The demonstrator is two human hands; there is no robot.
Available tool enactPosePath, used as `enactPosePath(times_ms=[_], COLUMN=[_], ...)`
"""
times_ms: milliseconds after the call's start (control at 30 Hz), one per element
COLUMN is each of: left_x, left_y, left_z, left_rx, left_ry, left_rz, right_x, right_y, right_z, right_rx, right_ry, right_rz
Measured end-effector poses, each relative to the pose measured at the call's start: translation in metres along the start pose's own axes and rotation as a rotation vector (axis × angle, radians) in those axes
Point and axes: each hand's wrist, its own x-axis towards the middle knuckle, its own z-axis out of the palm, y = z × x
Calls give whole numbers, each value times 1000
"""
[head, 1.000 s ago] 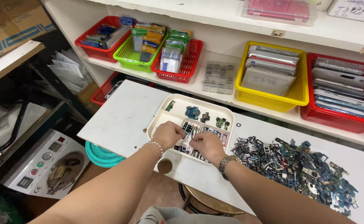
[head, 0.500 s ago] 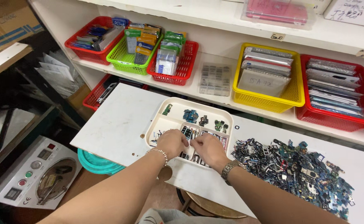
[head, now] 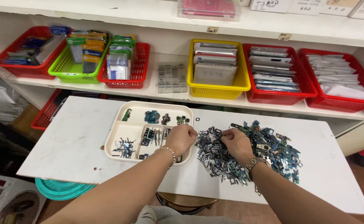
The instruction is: The person sorts small electronic components from a large pile on a table into a compartmentalized tray. They pick up individual pieces, inspect them, and place them into specific sections of the tray.
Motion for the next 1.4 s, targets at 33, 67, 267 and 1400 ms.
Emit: enactPosePath(times_ms=[33, 67, 267, 1400], left_x=[2, 3, 17, 33], left_y=[4, 7, 11, 28], left_z=[7, 13, 48, 84], left_rx=[-3, -4, -9, 218], left_ry=[-10, -17, -65, 62], left_rz=[16, 30, 57, -65], right_x=[-1, -1, -20, -12], right_y=[5, 8, 6, -6], right_z=[-5, -9, -17, -32], right_rx=[-36, -71, -347, -372], right_ry=[14, 24, -36, -235], right_rz=[-19, -40, -293, -447])
